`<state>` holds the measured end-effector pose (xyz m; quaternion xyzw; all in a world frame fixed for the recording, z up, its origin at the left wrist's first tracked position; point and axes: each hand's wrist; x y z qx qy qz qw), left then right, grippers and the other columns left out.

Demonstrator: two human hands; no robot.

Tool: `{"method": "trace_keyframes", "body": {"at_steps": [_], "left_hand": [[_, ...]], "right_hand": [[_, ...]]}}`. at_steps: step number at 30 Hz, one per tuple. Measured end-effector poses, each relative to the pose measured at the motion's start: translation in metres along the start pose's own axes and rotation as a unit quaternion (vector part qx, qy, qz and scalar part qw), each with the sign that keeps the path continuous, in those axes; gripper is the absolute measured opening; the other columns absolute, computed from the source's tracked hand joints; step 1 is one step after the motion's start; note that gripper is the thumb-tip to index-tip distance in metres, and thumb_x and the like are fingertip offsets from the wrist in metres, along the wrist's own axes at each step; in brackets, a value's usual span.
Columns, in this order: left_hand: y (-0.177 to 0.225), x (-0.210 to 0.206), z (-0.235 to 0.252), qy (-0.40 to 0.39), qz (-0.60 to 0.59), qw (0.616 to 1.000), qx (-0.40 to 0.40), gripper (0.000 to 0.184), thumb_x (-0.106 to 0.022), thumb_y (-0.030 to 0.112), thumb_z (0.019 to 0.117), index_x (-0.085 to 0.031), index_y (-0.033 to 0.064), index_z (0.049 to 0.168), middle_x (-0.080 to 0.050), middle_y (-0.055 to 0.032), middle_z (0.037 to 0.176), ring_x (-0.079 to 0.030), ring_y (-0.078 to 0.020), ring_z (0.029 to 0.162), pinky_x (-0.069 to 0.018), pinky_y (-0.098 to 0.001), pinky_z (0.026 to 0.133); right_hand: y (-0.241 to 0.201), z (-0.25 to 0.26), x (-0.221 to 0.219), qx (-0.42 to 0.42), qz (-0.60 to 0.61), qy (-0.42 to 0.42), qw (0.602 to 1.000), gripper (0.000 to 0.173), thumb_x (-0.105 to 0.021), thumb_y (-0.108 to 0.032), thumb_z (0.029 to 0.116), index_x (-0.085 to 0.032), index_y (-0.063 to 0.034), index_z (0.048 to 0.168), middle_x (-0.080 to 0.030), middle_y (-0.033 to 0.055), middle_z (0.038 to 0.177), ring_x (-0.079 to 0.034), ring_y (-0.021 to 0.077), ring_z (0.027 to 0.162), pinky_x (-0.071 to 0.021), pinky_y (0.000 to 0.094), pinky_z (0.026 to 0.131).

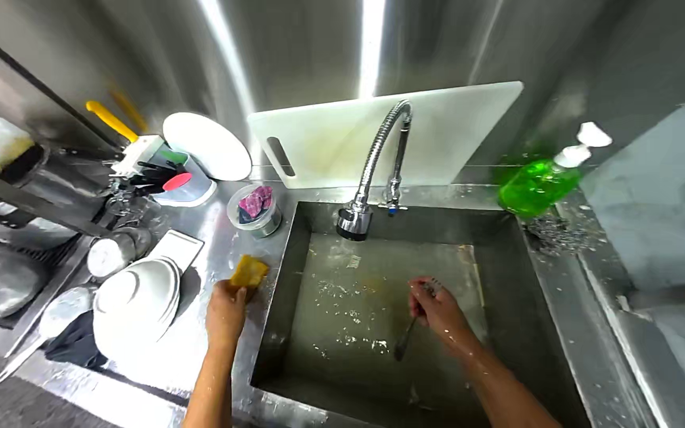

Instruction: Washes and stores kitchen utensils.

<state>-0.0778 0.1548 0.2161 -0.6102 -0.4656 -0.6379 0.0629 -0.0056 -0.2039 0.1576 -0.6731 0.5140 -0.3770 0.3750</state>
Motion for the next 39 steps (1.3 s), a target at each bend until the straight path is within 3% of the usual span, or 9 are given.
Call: {"method": "trace_keyframes", "body": {"at_steps": [3,10,13,17,21,24,28,32,39], "left_hand": [[0.012,-0.025,-0.039,0.023,-0.001,0.994,-0.104,0.066,-0.072,0.021,0.0955,-0.044,-0.0137,0.144,-0.045,-0.0394,0.145,-0.048,-0.0539,0.133,-0.0396,-0.0616,0.111],[0.042,-0.106,-0.103,-0.405,-0.011,0.909,-0.101,0.042,-0.041,0.024,0.1112,-0.052,-0.0009,0.143,-0.067,-0.0271,0.12,-0.067,-0.0409,0.112,-0.0501,-0.0567,0.101],[0.037,-0.099,-0.097,-0.392,0.01,0.918,-0.066,0.038,-0.036,0.018,0.1118,-0.057,-0.0008,0.138,-0.066,-0.0259,0.125,-0.064,-0.0394,0.118,-0.0478,-0.0543,0.104],[0.021,-0.082,-0.093,-0.35,-0.075,0.933,-0.043,0.033,-0.04,0.008,0.1089,-0.062,-0.0064,0.129,-0.067,-0.0238,0.118,-0.065,-0.0326,0.107,-0.049,-0.0486,0.098],[0.017,-0.084,-0.085,-0.365,-0.084,0.927,-0.01,0.03,-0.041,0.01,0.1085,-0.062,-0.0051,0.123,-0.062,-0.0144,0.093,-0.056,-0.0203,0.081,-0.0478,-0.0406,0.078],[0.021,-0.093,-0.078,-0.388,-0.064,0.92,0.005,0.03,-0.043,0.013,0.109,-0.063,-0.0027,0.124,-0.063,-0.0136,0.094,-0.057,-0.0206,0.081,-0.0484,-0.0409,0.078],[0.028,-0.1,-0.069,-0.388,-0.055,0.92,-0.015,0.03,-0.044,0.015,0.1086,-0.065,-0.001,0.121,-0.065,-0.0135,0.096,-0.06,-0.0212,0.085,-0.0493,-0.0411,0.081],[0.027,-0.097,-0.069,-0.384,-0.055,0.921,-0.034,0.03,-0.045,0.013,0.1078,-0.065,-0.0036,0.122,-0.067,-0.0167,0.099,-0.062,-0.0229,0.088,-0.0498,-0.0419,0.084],[0.033,-0.075,-0.078,-0.353,-0.05,0.933,-0.042,0.029,-0.044,0.009,0.1066,-0.065,-0.0055,0.121,-0.068,-0.0176,0.1,-0.063,-0.0237,0.089,-0.0503,-0.0437,0.084]], "right_hand": [[0.001,-0.009,-0.015,-0.034,0.105,-0.007,0.994,0.027,-0.036,-0.019,0.1125,-0.05,0.0017,0.122,-0.057,-0.0004,0.073,-0.055,0.0064,0.056,-0.0482,0.0212,0.053],[0.011,0.006,-0.072,-0.104,0.118,-0.141,0.977,0.043,-0.026,-0.028,0.1142,-0.047,0.0046,0.132,-0.065,0.0137,0.106,-0.07,0.022,0.09,-0.0589,0.0372,0.08],[0.042,0.055,-0.02,-0.078,-0.169,-0.006,0.983,0.051,-0.044,-0.03,0.1107,-0.045,0.0071,0.146,-0.053,0.0283,0.143,-0.054,0.0374,0.132,-0.0438,0.049,0.11],[0.102,0.082,0.069,-0.119,-0.393,0.096,0.907,0.081,-0.07,-0.042,0.0963,-0.034,-0.0057,0.159,-0.016,0.0285,0.167,-0.016,0.0528,0.152,-0.0237,0.0715,0.116],[0.149,0.092,0.065,-0.14,-0.484,-0.042,0.863,0.079,-0.07,-0.041,0.0955,-0.037,-0.0042,0.157,-0.034,0.0292,0.16,-0.032,0.0499,0.148,-0.0267,0.0647,0.119],[0.166,0.077,0.028,-0.154,-0.5,-0.074,0.849,0.051,-0.051,-0.01,0.1044,-0.041,0.0048,0.152,-0.036,0.0307,0.157,-0.033,0.0481,0.148,-0.0292,0.0604,0.119],[0.177,0.057,0.0,-0.178,-0.467,-0.074,0.863,0.052,-0.05,-0.017,0.1062,-0.041,0.0069,0.151,-0.042,0.0308,0.154,-0.041,0.0471,0.143,-0.0328,0.0593,0.118],[0.097,0.061,-0.029,-0.168,-0.523,-0.115,0.828,0.056,-0.051,0.0,0.1009,-0.034,0.0086,0.154,-0.022,0.0351,0.162,-0.016,0.0574,0.15,-0.0127,0.0756,0.117],[0.121,0.133,-0.077,-0.138,-0.448,-0.142,0.872,0.044,-0.047,-0.013,0.1057,-0.049,0.0077,0.144,-0.048,0.0284,0.15,-0.045,0.0418,0.141,-0.0364,0.0537,0.116]]}}
Point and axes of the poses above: each hand's wrist, its own z-axis towards the middle knuckle, its own x-axis out of the back of the hand, y = z × x
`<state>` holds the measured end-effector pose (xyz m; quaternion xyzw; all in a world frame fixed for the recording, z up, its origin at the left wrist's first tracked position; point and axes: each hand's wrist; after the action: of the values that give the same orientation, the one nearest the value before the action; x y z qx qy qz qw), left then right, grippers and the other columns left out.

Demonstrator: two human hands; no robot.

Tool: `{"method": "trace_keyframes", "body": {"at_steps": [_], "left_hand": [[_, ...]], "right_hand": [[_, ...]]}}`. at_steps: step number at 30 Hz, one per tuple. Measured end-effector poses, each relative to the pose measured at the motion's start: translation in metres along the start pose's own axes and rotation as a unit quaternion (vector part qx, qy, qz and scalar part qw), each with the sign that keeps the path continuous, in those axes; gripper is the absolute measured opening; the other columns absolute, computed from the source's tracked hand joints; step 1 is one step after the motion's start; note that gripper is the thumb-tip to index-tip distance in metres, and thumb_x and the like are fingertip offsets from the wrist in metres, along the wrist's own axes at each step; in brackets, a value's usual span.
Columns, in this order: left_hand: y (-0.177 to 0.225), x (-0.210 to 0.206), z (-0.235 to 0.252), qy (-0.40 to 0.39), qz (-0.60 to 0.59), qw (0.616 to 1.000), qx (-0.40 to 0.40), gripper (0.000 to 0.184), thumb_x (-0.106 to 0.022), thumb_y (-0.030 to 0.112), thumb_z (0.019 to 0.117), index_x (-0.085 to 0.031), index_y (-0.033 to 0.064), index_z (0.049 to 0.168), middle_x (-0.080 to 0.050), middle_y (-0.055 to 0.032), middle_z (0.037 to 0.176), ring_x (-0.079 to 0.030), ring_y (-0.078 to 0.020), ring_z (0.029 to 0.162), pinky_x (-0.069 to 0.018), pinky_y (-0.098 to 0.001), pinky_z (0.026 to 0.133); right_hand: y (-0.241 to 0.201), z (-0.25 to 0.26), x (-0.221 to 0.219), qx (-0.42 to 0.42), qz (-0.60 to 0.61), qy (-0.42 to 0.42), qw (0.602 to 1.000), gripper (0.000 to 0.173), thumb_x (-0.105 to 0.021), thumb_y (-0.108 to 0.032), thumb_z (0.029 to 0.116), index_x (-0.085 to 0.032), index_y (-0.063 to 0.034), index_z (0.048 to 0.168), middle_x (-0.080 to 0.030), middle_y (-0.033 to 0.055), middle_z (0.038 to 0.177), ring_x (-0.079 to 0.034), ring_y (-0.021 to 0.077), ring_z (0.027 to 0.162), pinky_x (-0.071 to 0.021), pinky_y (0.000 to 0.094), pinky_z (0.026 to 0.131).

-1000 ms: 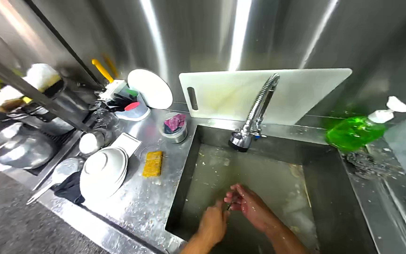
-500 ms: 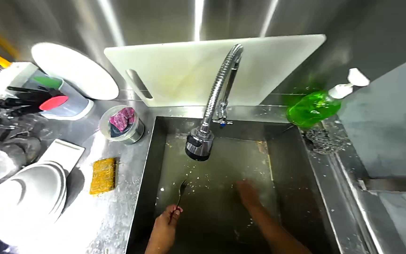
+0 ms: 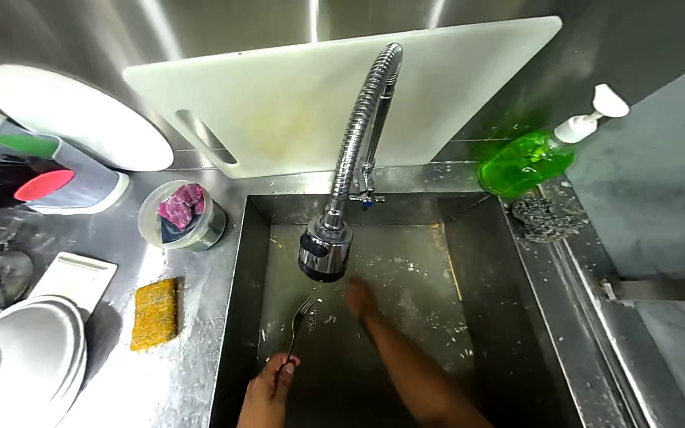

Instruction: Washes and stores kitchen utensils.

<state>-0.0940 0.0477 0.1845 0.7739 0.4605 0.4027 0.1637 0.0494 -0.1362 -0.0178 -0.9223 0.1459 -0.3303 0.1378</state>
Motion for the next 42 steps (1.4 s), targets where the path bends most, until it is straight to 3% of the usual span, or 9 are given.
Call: {"method": "trace_keyframes", "body": {"at_steps": [7,12,22,29,31,34,36,40,42], "left_hand": [[-0.006,-0.004,-0.007,0.004,0.002,1.0,-0.007,0.029,-0.044,0.006,0.1056,-0.065,-0.0077,0.12,-0.068,-0.0192,0.098,-0.063,-0.0243,0.087,-0.0504,-0.043,0.083],[-0.005,-0.01,-0.009,0.001,-0.001,1.0,-0.01,0.029,-0.044,0.005,0.105,-0.065,-0.0081,0.119,-0.067,-0.0196,0.095,-0.062,-0.0254,0.084,-0.0505,-0.0448,0.081],[0.002,-0.008,-0.013,0.017,-0.004,1.0,-0.021,0.028,-0.045,0.006,0.1052,-0.066,-0.0062,0.119,-0.067,-0.0163,0.096,-0.061,-0.0213,0.085,-0.05,-0.0406,0.081],[-0.008,-0.019,0.002,0.025,-0.123,0.992,0.0,0.022,-0.054,0.015,0.1052,-0.069,-0.0003,0.106,-0.059,0.0003,0.072,-0.05,-0.0052,0.054,-0.0452,-0.024,0.053],[0.0,-0.031,0.011,0.014,-0.17,0.985,-0.031,0.025,-0.05,0.015,0.1074,-0.067,-0.0028,0.108,-0.069,-0.0033,0.083,-0.06,-0.0048,0.058,-0.053,-0.0227,0.057],[0.004,-0.049,0.028,-0.034,-0.205,0.971,-0.114,0.034,-0.042,0.015,0.1086,-0.062,-0.0075,0.124,-0.07,-0.0157,0.116,-0.068,-0.0164,0.102,-0.0543,-0.0349,0.095],[0.008,-0.055,0.03,-0.06,-0.273,0.953,-0.116,0.036,-0.036,0.017,0.1097,-0.057,-0.0067,0.127,-0.066,-0.008,0.102,-0.064,-0.0101,0.089,-0.0536,-0.0297,0.085],[0.008,-0.041,0.012,-0.029,-0.397,0.917,-0.03,0.03,-0.032,0.019,0.1122,-0.048,-0.0018,0.126,-0.054,0.0007,0.078,-0.048,-0.0033,0.053,-0.0458,-0.0207,0.051],[-0.002,-0.028,0.003,0.028,-0.349,0.937,-0.008,0.029,-0.033,0.017,0.1122,-0.05,-0.0036,0.124,-0.053,-0.0004,0.076,-0.044,-0.0045,0.054,-0.0423,-0.0224,0.052]], "right_hand": [[0.028,-0.009,-0.036,0.052,-0.061,-0.088,0.993,0.044,-0.041,-0.008,0.1075,-0.044,0.0055,0.15,-0.043,0.0264,0.155,-0.042,0.0427,0.143,-0.0331,0.0567,0.118],[0.069,-0.018,-0.026,0.147,-0.14,-0.043,0.978,0.044,-0.04,-0.006,0.106,-0.045,0.0131,0.146,-0.035,0.0286,0.16,-0.025,0.0429,0.153,-0.0119,0.0553,0.126],[0.043,-0.029,-0.013,0.122,-0.188,-0.097,0.97,0.037,-0.042,-0.006,0.1069,-0.057,0.0093,0.137,-0.053,0.0297,0.145,-0.042,0.0464,0.141,-0.0199,0.0629,0.12],[0.025,-0.091,0.053,0.103,0.125,0.038,0.986,0.046,-0.066,-0.031,0.0993,-0.066,0.0063,0.126,-0.05,0.0259,0.147,-0.048,0.0409,0.136,-0.0366,0.0549,0.114],[0.014,-0.12,0.07,0.121,0.222,0.067,0.965,0.041,-0.064,-0.031,0.1002,-0.068,0.0044,0.121,-0.062,0.0207,0.131,-0.06,0.0308,0.12,-0.0467,0.0461,0.105],[-0.008,-0.158,0.078,0.144,0.394,0.026,0.907,0.024,-0.056,-0.02,0.1036,-0.068,0.0,0.11,-0.067,0.0016,0.087,-0.061,0.0073,0.071,-0.0532,0.0255,0.069],[-0.025,-0.168,0.071,0.158,0.474,-0.018,0.866,0.019,-0.057,-0.01,0.1003,-0.062,0.0022,0.114,-0.066,0.0011,0.081,-0.063,0.0085,0.064,-0.0569,0.026,0.064],[-0.075,-0.157,0.09,0.145,0.259,0.056,0.953,0.067,-0.073,-0.026,0.0946,-0.043,0.0043,0.146,-0.063,0.023,0.124,-0.068,0.0325,0.101,-0.0566,0.048,0.088],[-0.127,-0.157,0.107,0.199,0.17,0.179,0.949,0.066,-0.07,-0.029,0.0973,-0.045,0.0084,0.146,-0.06,0.0311,0.13,-0.064,0.0427,0.111,-0.0513,0.0563,0.096]]}}
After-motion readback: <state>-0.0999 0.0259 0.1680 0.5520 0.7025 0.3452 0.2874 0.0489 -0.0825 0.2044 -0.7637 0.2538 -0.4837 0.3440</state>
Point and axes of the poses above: each hand's wrist, its own z-axis towards the middle knuckle, its own x-axis out of the back of the hand, y = z × x
